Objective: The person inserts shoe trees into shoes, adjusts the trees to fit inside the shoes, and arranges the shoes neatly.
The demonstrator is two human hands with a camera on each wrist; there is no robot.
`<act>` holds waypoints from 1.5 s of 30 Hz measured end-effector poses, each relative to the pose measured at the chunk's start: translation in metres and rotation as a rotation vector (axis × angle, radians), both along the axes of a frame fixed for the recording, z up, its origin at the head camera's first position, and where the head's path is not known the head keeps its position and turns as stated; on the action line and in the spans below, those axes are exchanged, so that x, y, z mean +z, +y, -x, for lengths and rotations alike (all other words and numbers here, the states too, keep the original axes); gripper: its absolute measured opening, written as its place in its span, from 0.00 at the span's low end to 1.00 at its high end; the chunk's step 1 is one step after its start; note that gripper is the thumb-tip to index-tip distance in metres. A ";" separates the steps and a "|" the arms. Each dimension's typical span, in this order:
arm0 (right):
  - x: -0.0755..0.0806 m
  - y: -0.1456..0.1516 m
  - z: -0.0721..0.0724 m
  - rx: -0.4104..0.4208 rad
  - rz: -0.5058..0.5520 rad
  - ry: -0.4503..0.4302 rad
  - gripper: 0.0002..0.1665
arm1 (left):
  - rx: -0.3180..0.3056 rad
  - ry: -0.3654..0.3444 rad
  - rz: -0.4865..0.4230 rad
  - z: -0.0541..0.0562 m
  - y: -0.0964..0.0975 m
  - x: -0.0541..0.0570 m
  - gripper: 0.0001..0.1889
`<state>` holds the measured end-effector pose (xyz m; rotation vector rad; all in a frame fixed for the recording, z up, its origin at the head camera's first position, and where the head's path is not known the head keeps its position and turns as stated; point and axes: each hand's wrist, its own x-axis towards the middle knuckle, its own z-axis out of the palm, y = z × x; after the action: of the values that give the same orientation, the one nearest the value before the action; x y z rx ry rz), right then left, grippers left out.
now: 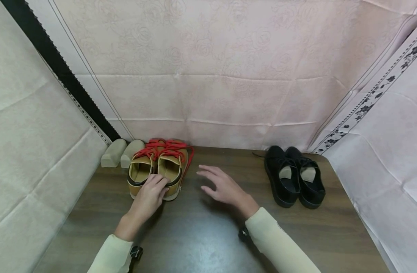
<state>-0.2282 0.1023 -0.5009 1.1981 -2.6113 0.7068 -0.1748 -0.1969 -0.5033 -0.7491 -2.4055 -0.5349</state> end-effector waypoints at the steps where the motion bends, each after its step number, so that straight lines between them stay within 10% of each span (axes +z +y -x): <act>1: -0.001 0.001 0.000 0.000 0.001 0.000 0.30 | 0.000 -0.004 -0.002 0.000 0.000 0.000 0.14; 45: -0.008 0.057 -0.021 -0.164 0.021 -0.096 0.32 | -0.101 -0.040 0.017 -0.006 0.050 0.003 0.12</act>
<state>-0.2077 0.1596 -0.5092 0.9528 -2.7335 0.7751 -0.1693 -0.1473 -0.4999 -0.8787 -2.4219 -0.5753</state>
